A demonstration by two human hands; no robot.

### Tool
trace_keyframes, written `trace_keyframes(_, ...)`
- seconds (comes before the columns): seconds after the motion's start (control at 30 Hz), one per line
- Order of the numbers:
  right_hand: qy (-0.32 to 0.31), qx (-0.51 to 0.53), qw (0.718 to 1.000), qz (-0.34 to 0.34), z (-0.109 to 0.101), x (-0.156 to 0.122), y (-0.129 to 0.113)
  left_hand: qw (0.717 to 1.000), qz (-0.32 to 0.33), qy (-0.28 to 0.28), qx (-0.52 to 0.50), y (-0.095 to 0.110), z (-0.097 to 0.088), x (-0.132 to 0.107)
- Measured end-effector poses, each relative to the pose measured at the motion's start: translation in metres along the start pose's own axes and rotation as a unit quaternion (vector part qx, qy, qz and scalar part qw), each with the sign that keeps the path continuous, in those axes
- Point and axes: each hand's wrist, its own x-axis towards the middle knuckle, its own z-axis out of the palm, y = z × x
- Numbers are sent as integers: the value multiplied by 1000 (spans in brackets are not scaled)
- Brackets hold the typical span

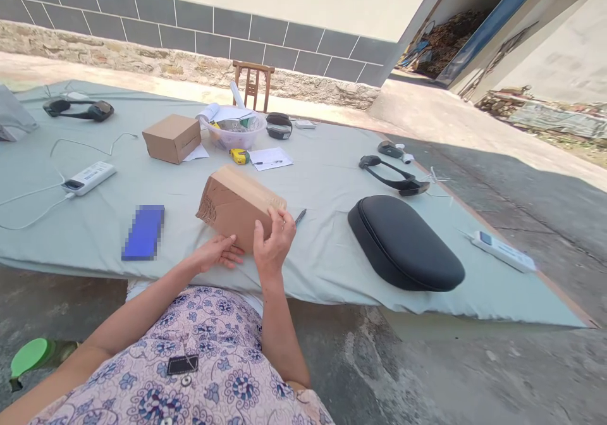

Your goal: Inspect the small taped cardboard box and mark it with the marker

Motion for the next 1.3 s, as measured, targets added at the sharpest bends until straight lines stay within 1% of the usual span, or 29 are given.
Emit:
trace_keyframes(0.03, -9, 3, 1000, -10, 0, 2, 0, 998, -32, -33, 49, 2, 2, -5)
trace_keyframes(0.07, -24, 10, 1000, -17, 1, 2, 0, 991, -45, -67, 107, 6, 4, -11)
trace_keyframes(0.1, -42, 21, 999, -21, 2, 2, 1, 981, -34, -97, 164, 11, 4, -17)
trace_keyframes(0.13, -60, 33, 997, -23, 4, 1, 2, 971, -2, -114, 212, 17, 4, -24)
trace_keyframes(0.17, -74, 44, 996, -22, 5, -1, 3, 962, 46, -113, 246, 25, 3, -32)
trace_keyframes(0.2, -84, 55, 995, -19, 7, -2, 4, 955, 105, -84, 266, 32, 2, -39)
trace_keyframes(0.23, -90, 64, 994, -15, 8, -4, 4, 946, 166, -33, 276, 40, -1, -45)
trace_keyframes(0.27, -93, 71, 993, -10, 8, -5, 4, 932, 225, 39, 280, 46, -4, -50)
trace_keyframes(0.3, -93, 76, 993, -6, 9, -6, 3, 910, 279, 128, 281, 52, -7, -53)
trace_keyframes(0.33, -90, 79, 993, -1, 10, -6, 1, 876, 321, 221, 284, 56, -11, -54)
trace_keyframes(0.37, -82, 78, 994, 5, 11, -6, -1, 835, 351, 308, 292, 58, -14, -53)
trace_keyframes(0.4, -71, 74, 995, 12, 13, -6, -3, 795, 366, 378, 304, 59, -18, -50)
trace_keyframes(0.43, -58, 66, 996, 19, 15, -6, -6, 765, 366, 422, 320, 59, -20, -46)
trace_keyframes(0.47, -45, 57, 997, 25, 18, -5, -9, 753, 353, 440, 338, 57, -22, -41)
trace_keyframes(0.5, -35, 48, 998, 30, 20, -5, -12, 757, 331, 438, 355, 55, -23, -36)
trace_keyframes(0.6, -27, 30, 998, 41, 26, -5, -17, 788, 249, 404, 392, 49, -21, -26)
trace_keyframes(0.63, -30, 29, 998, 43, 27, -4, -18, 790, 232, 401, 401, 47, -20, -24)
trace_keyframes(0.7, -37, 33, 998, 43, 25, -4, -16, 787, 219, 400, 415, 45, -18, -24)
trace_keyframes(0.8, -43, 52, 997, 30, 19, -4, -9, 784, 228, 391, 425, 43, -21, -26)
trace_keyframes(0.93, -59, 90, 994, 14, 6, -6, -6, 774, 261, 388, 427, 37, -30, -23)
trace_keyframes(1.03, -59, 115, 992, 8, 0, -10, -15, 758, 284, 416, 416, 32, -36, -19)
trace_keyframes(1.13, -72, 125, 989, -2, -1, -16, -31, 741, 306, 447, 396, 29, -38, -16)
trace_keyframes(1.2, -97, 128, 987, -4, 0, -21, -41, 747, 323, 437, 384, 28, -36, -16)
trace_keyframes(1.3, -107, 129, 986, -2, 4, -25, -51, 776, 345, 366, 380, 26, -28, -20)
